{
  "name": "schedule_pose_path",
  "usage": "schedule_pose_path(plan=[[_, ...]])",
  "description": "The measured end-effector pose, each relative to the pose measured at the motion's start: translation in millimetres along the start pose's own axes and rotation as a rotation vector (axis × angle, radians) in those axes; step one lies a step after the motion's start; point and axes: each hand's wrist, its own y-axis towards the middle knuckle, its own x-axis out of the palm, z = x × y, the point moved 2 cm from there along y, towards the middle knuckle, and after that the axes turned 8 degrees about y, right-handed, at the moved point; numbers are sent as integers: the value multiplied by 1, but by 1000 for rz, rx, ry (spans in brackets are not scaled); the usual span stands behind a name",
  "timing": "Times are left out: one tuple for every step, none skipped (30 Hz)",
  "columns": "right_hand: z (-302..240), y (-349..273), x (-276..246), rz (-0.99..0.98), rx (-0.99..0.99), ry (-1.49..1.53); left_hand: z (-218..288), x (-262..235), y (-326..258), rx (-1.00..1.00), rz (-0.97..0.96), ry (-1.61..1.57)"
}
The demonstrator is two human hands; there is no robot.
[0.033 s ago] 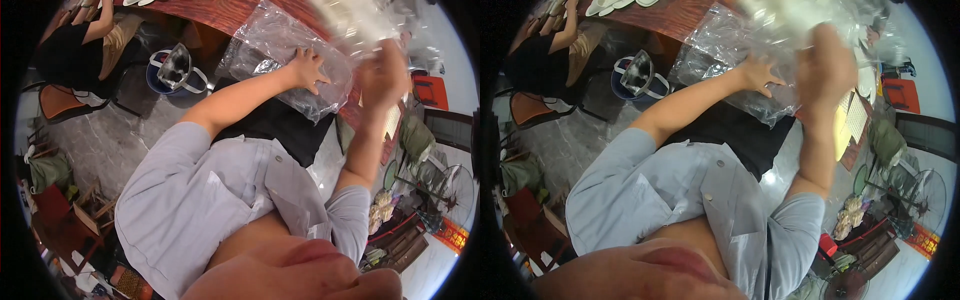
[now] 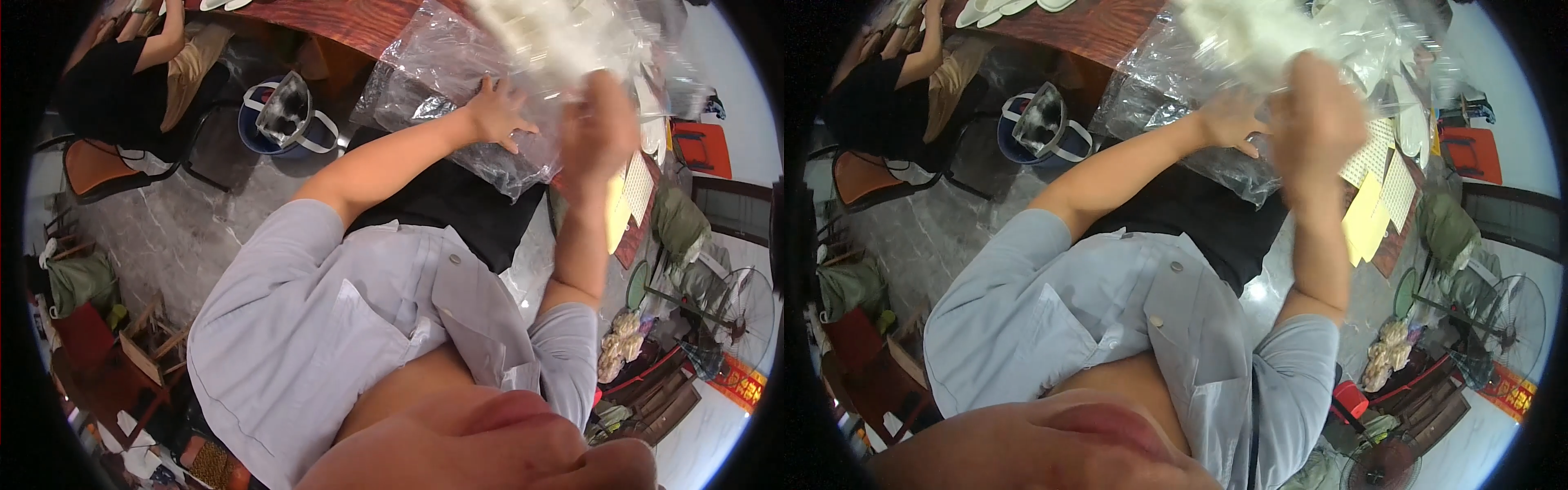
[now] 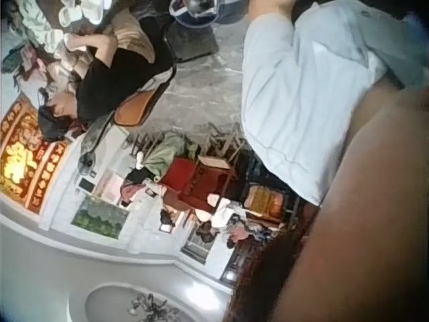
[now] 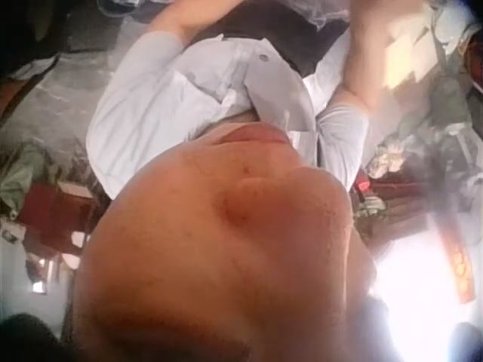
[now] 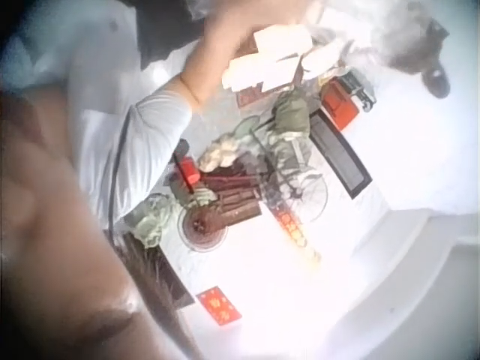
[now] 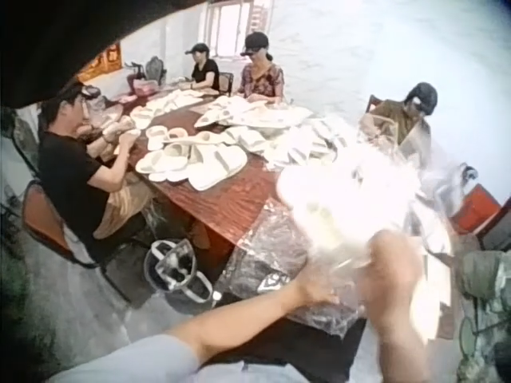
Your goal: Packing white slippers into plastic bags at a factory table.
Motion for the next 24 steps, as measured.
schedule_pose_path(plan=[[-18, -9, 12, -60, -19, 31, -14, 28, 4, 162, 399, -265], [-23, -22, 24, -123, -14, 37, -8, 29, 13, 181, 406, -269], [-24, -35, 41, -170, 64, 49, -3, 27, 21, 204, 411, -292], [-26, -44, 58, -215, 139, 72, 0, 25, 26, 219, 414, -310], [-33, -51, 68, -253, 174, 82, -1, 25, 31, 226, 415, -323], [-42, -52, 72, -295, 211, 93, 0, 24, 33, 231, 414, -341], [-48, -51, 72, -358, 258, 156, 1, 24, 35, 235, 413, -359], [-47, -47, 74, -357, 258, 160, 2, 25, 36, 236, 412, -379], [-45, -45, 79, -363, 260, 81, 6, 28, 34, 237, 401, -408], [-45, -38, 82, -369, 255, 7, 8, 31, 30, 229, 395, -433], [-43, -30, 83, -397, 258, -31, 10, 33, 26, 219, 388, -459], [-42, -24, 86, -406, 252, -20, 10, 35, 23, 207, 387, -483], [-41, -20, 90, -424, 257, -61, 11, 37, 20, 192, 386, -508], [-42, -16, 93, -443, 260, -101, 10, 40, 16, 175, 386, -534], [-47, -14, 98, -551, 269, -92, 8, 43, 10, 144, 389, -556], [-46, -18, 102, -563, 255, -81, 9, 44, 5, 126, 394, -582], [-41, -25, 108, -627, 156, 43, 9, 46, 1, 108, 400, -609], [-36, -29, 113, -684, 56, 169, 7, 47, -5, 91, 405, -630], [-32, -22, 107, -863, 104, 437, 0, 48, -10, 68, 411, -645], [-29, -17, 95, -870, 85, 452, -6, 49, -15, 48, 418, -661], [-23, -13, 76, -800, 253, 819, -8, 47, -15, 49, 429, -683], [-14, -12, 62, -706, 422, 1184, -10, 46, -16, 48, 439, -705], [4, -17, 56, -540, 530, 1140, -9, 39, -15, 33, 324, -585], [24, -28, 52, -369, 637, 1090, -6, 29, -15, 22, 205, -466]])
